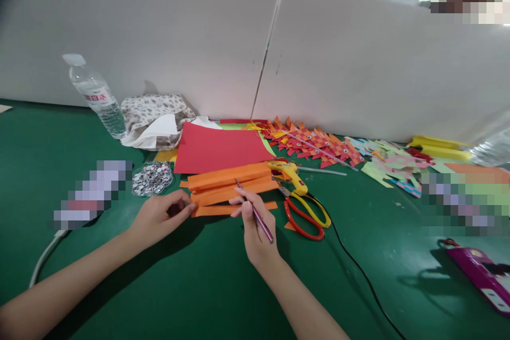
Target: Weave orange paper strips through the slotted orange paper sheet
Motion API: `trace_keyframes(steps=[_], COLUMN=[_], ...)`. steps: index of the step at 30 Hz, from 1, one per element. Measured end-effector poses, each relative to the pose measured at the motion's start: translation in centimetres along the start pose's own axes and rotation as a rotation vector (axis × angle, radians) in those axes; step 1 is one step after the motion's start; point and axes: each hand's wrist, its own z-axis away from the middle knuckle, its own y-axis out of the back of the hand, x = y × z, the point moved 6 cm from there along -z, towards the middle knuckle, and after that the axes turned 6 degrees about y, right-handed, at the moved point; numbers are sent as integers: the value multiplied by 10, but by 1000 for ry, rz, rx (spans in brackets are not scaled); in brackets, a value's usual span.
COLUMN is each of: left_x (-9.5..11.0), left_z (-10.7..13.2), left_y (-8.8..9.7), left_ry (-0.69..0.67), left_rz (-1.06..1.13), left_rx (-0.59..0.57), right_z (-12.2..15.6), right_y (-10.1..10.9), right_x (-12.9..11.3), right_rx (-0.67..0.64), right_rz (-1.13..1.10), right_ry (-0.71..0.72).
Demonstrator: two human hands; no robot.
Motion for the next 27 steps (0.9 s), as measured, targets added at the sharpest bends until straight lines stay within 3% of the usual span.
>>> trace_keyframes(steps=[5,8,13,19,24,27], left_x=[-8,-5,3,10,19,22], left_z=[-3,-3,2,10,17,18], left_y=[0,-1,-1,14,22,24], left_ry=[133,137,49,-92,-189,-215], left_rz=[383,486,510,428,359,342], left_rx=[-18,-43,-78,118,205,241], right_z=[0,0,-3,-4,0,2], right_y=[-4,-8,-7,5,-11,-14], right_x=[-1,3,5,1,10,12], right_rx=[-43,-89,-51,110,-85,-128], right_rz=[58,76,80,155,15,49], right_ry=[-50,-97,-66,-107,-153,-135])
